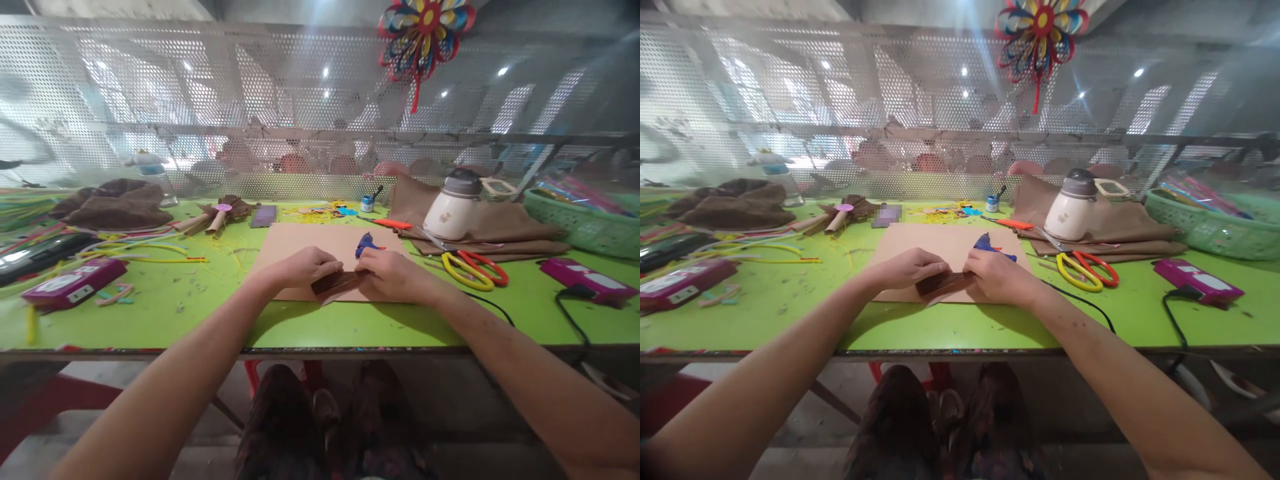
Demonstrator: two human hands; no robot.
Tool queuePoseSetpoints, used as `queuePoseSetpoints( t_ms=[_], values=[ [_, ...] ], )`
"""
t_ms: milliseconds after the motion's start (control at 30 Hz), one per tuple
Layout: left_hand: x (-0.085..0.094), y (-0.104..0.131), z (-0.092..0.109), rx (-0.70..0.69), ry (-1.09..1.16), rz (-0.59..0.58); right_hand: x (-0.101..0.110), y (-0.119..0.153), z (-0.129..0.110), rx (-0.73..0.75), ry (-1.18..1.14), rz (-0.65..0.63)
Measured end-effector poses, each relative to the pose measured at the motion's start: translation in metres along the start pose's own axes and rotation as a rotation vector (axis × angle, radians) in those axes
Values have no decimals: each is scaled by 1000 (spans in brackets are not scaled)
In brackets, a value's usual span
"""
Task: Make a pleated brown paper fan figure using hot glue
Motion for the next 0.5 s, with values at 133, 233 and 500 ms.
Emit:
queuePoseSetpoints(
  t_ms=[133,233,500],
  values=[
    [0,1,0,10,71,-8,-1,-3,-6,77,-22,109],
    [-2,1,3,-9,148,-12,0,-4,-7,89,-49,179],
    [-8,3,3,99,378,29,5,-5,5,-66,-287,235]
  ],
)
Point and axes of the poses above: each hand's wrist, its own y-axis away from the middle knuckle, its own x-axis out of the back of the hand, z = x × y, the point moved 5 cm from there along -y, towards the middle knuckle, and after that the axes turned 10 degrees about -x, right-handed, at the moved point
